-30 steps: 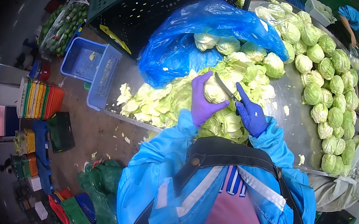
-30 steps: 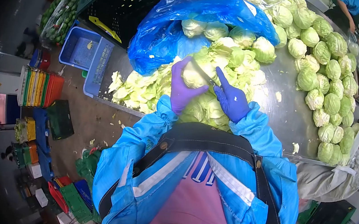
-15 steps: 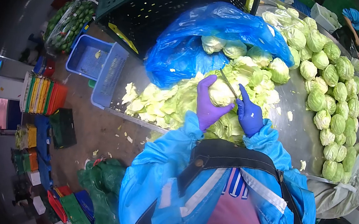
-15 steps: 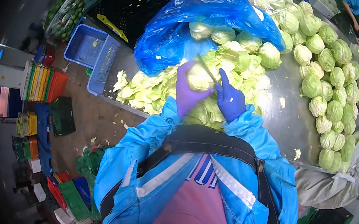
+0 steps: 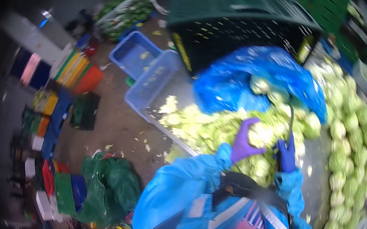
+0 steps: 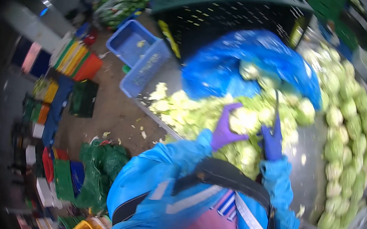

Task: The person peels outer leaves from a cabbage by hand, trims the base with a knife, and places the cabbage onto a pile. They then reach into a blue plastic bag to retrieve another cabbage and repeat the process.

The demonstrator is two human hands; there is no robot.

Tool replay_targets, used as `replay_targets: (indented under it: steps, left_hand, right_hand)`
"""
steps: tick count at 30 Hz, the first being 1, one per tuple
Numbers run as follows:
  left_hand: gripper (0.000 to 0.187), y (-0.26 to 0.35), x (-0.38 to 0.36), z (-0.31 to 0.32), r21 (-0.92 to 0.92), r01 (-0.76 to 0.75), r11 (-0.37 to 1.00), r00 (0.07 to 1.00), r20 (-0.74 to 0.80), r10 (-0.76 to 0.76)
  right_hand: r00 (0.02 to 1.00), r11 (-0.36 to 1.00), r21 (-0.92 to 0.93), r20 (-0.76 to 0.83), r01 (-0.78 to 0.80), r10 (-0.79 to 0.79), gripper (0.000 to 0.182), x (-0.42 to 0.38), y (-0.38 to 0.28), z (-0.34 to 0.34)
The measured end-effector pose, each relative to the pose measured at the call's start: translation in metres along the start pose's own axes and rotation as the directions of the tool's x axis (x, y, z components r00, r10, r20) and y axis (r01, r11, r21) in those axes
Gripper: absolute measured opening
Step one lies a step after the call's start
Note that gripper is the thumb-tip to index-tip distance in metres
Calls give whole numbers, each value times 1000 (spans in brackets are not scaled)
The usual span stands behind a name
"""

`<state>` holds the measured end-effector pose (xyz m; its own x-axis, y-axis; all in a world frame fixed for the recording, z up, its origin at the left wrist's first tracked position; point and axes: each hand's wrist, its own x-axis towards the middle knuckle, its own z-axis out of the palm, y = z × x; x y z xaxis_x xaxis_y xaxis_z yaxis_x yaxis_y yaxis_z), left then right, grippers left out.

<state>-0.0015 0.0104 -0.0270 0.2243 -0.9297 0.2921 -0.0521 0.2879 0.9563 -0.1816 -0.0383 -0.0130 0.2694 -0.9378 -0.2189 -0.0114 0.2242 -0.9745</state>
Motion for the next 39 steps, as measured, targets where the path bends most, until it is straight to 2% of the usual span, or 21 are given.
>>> replay_targets:
  steps: [1, 2, 5, 7, 11, 13, 14, 16, 17, 20, 21, 23, 26, 28, 29, 30, 31, 34, 35, 38, 39]
  left_hand:
    - [92, -1, 2, -1, 79, -63, 995, 998, 6, 63]
    - [90, 0, 2, 0, 124, -127, 984, 992, 8, 127]
    - [88, 4, 1, -4, 214, -189, 958, 981, -12, 196]
    - [87, 5, -1, -5, 78, -49, 996, 999, -9, 50]
    - [88, 0, -3, -3, 130, -63, 990, 998, -11, 65]
    - [87, 7, -2, -5, -24, 17, 1000, 1000, 3, -17]
    - [87, 9, 0, -7, -10, 10, 1000, 1000, -7, -10]
    - [86, 11, 4, -10, -393, 231, 890, 973, 88, -213]
    - [83, 6, 5, -13, -490, 275, 827, 960, 98, -261]
    - [80, 1, 9, -22, -538, 318, 780, 946, 127, -298]
    - [79, -4, 10, -21, -526, 318, 789, 946, 127, -297]
    - [79, -1, 8, -18, -487, 309, 817, 948, 88, -306]
    - [79, 12, 7, -13, -429, 315, 847, 944, 46, -328]
    - [80, 11, 6, -10, -208, 90, 974, 996, 8, -90]
    - [80, 12, 4, -10, -214, 98, 972, 995, 10, -98]
    - [80, 15, 5, -10, -192, 100, 976, 995, 43, -93]
    - [80, 18, 5, -10, -174, 109, 979, 991, 92, -94]
    - [70, 4, 5, -10, -318, 247, 916, 969, 58, -241]
    - [67, 15, 8, -14, -543, 411, 732, 904, 143, -402]
    - [57, 0, 8, -14, -682, 431, 591, 884, 185, -430]
    - [49, -7, 9, -12, -794, 415, 445, 882, 230, -411]
  right_hand:
    - [998, 997, 62, 32, 52, -54, 79, -5, -2, 5]
    - [989, 989, 35, 2, 145, -145, 90, -4, 1, 13]
    - [986, 984, 57, -24, 168, -167, 96, -4, 10, 19]
    - [988, 983, 152, 100, 104, -120, 97, -11, -1, 16]
    - [973, 976, 38, 81, 215, -218, 95, -11, -2, 18]
    - [952, 952, 1, -20, 305, -305, 93, -3, 15, 13]
    - [977, 979, 30, -62, 204, -202, 90, 10, 55, -9]
    - [991, 984, 122, 16, 130, -133, 87, -2, 19, -4]
    - [987, 981, 121, 33, 154, -159, 85, 2, 25, -11]
    - [993, 988, 146, 102, 51, -66, 82, 3, 21, -16]
    - [991, 990, 141, 133, -4, -15, 82, 2, 18, -17]
    - [978, 978, -19, 9, 210, -210, 79, 16, 41, -27]
    - [988, 977, -165, -49, 136, -146, 74, -2, 6, -9]
    - [997, 988, -134, 21, 80, -78, 71, -3, -8, 0]
    - [956, 968, -47, 177, 246, -234, 74, 5, 8, 2]
    - [872, 921, 61, 302, 385, -384, 76, 5, 18, 0]
    - [874, 933, 131, 328, 335, -360, 80, -2, 11, 8]
    - [915, 965, 209, 336, 158, -222, 87, -9, -1, 13]
    - [914, 968, 129, 324, 213, -244, 84, -9, -4, 11]
    - [931, 950, -134, 278, 281, -236, 74, -14, -19, 3]
    - [934, 944, -153, 259, 292, -247, 71, -15, -23, 1]
